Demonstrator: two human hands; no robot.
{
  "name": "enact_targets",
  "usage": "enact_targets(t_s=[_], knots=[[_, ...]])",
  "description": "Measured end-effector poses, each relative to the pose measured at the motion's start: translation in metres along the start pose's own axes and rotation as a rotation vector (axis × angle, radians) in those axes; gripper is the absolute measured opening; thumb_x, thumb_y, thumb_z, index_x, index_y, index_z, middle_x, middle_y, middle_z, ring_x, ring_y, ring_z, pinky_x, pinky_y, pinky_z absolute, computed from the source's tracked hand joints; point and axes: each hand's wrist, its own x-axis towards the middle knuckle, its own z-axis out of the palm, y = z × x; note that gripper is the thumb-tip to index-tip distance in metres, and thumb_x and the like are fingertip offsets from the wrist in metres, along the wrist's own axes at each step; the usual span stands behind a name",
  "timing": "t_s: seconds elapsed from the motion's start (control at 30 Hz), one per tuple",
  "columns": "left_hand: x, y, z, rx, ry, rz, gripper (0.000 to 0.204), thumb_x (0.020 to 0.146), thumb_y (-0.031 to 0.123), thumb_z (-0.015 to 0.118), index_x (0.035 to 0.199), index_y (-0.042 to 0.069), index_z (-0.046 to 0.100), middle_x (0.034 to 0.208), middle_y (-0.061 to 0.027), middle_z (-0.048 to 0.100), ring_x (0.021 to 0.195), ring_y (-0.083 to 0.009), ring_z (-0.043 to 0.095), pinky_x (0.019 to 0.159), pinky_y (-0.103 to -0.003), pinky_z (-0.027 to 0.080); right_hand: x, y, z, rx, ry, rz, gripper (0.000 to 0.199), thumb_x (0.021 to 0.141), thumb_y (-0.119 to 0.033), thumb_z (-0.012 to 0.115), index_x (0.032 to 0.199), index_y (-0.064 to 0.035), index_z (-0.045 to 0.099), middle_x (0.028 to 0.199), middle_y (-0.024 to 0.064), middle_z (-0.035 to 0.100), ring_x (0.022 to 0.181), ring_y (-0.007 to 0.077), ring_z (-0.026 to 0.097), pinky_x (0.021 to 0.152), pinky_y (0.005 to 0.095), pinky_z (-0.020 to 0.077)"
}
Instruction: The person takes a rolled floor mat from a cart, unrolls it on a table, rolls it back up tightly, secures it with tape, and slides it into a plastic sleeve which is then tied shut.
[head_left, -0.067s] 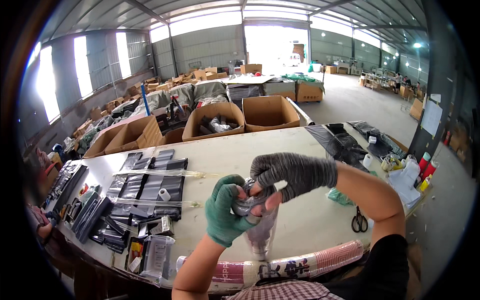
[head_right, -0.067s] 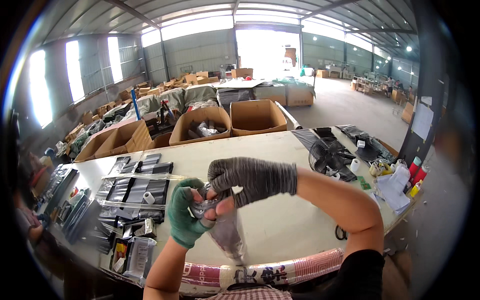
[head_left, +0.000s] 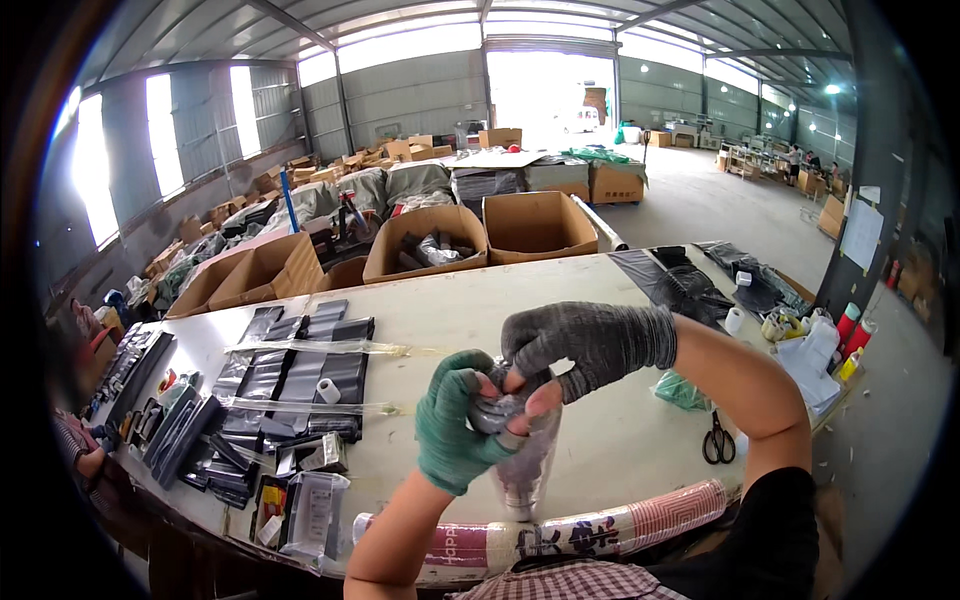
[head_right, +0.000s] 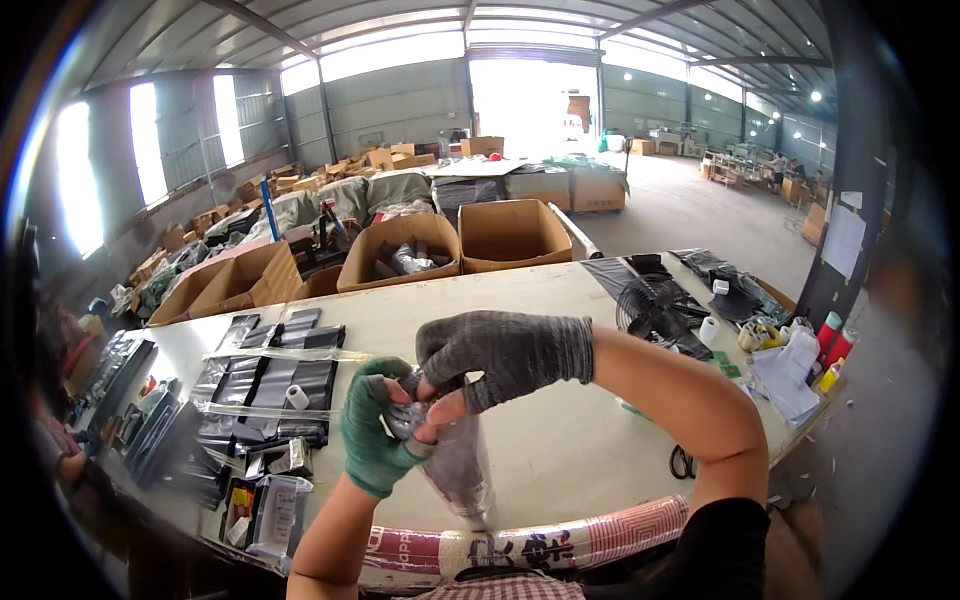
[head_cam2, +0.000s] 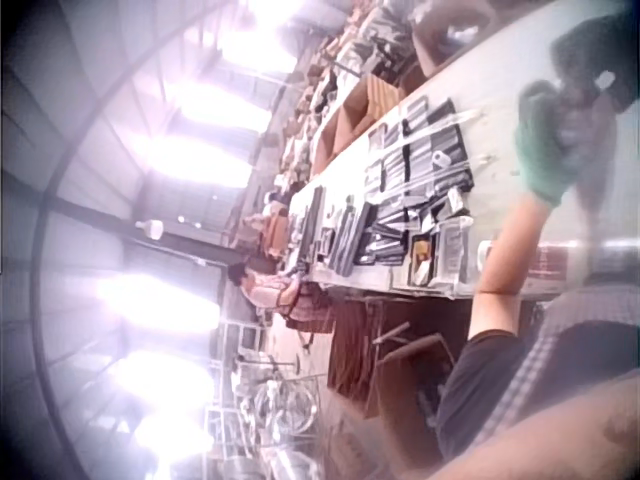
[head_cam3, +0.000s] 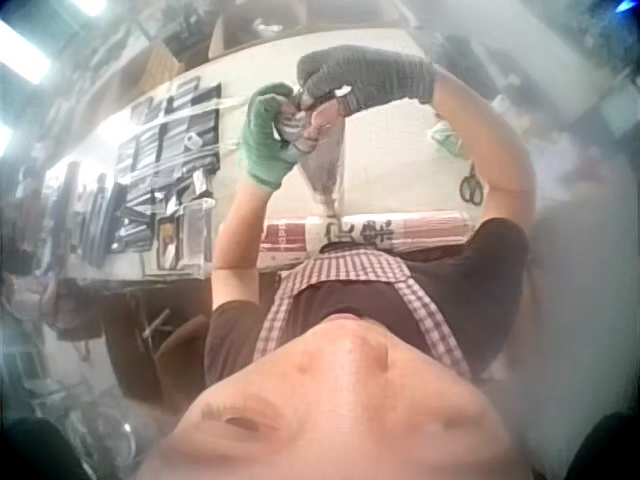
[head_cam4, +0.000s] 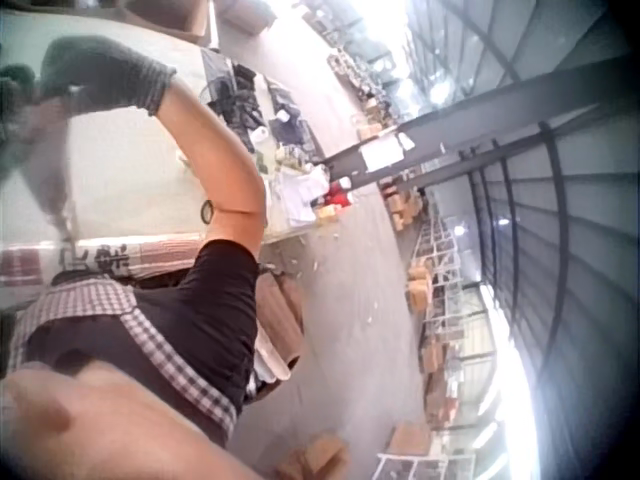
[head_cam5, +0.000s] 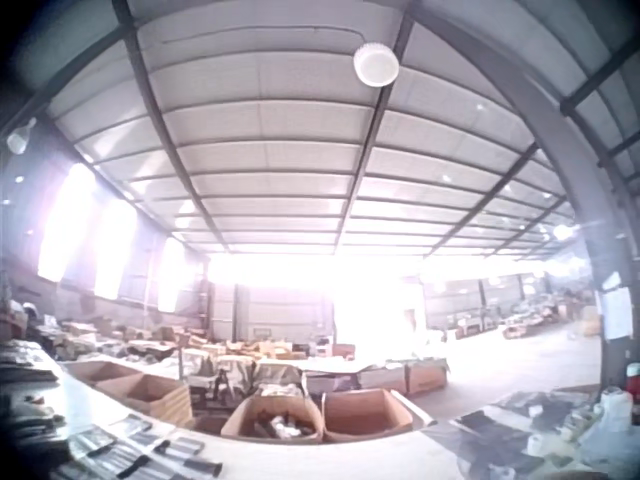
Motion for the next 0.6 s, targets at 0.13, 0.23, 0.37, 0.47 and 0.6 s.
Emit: enact_targets(t_s=[0.13,0.23,0.37,0.47,0.6], knots=[[0.009,0.017,0.001,-0.018,-0.105,0.007,0.048,0.063,0.033,0.082,0.09,0.006,0.053,0.094,-0.0117,0.058,0.076,-0.0272,0.062,0.066,-0.033,0.052,0.017,-0.024,-0.028,-0.022,-0.256,0.241,0.028,0.078,-0.024,0.073,0.088,-0.0024,0.058,0.078,0.0102,0.055,0.077,0.0235,0.06,0.065,0.0357,0.0468],[0.015,0.01,-0.021,-0.056,-0.208,-0.08,0.049,0.065,0.033,0.082,0.091,0.003,0.054,0.099,-0.0137,0.057,0.085,-0.0237,0.058,0.073,-0.033,0.048,0.013,-0.02,-0.019,-0.151,-0.099,0.154,0.032,0.077,-0.026,0.073,0.082,-0.0019,0.052,0.075,0.011,0.053,0.07,0.0236,0.059,0.063,0.0355,0.0462],[0.033,0.021,-0.032,-0.112,-0.416,-0.097,0.045,0.059,0.031,0.086,0.082,0.005,0.057,0.1,-0.0112,0.058,0.088,-0.0231,0.059,0.073,-0.032,0.049,0.004,-0.017,-0.007,0.047,-0.057,0.262,0.03,0.076,-0.024,0.075,0.089,-0.0031,0.058,0.08,0.0086,0.054,0.075,0.0222,0.058,0.068,0.0337,0.0473],[0.032,0.025,-0.029,-0.002,-0.385,-0.045,0.044,0.058,0.027,0.086,0.083,0.005,0.057,0.099,-0.0117,0.059,0.087,-0.0244,0.061,0.072,-0.032,0.051,0.001,-0.016,-0.01,0.142,-0.069,0.156,0.035,0.073,-0.023,0.077,0.1,-0.0052,0.063,0.085,0.0073,0.055,0.083,0.0223,0.058,0.073,0.0328,0.0478],[0.034,0.024,-0.029,0.065,-0.325,0.074,0.037,0.061,0.021,0.082,0.083,0.007,0.056,0.095,-0.011,0.06,0.078,-0.0257,0.062,0.067,-0.033,0.052,0.005,-0.021,-0.011,-0.006,-0.109,0.171,0.037,0.074,-0.03,0.075,0.099,-0.006,0.064,0.087,0.0097,0.057,0.086,0.0248,0.059,0.075,0.0347,0.0479]])
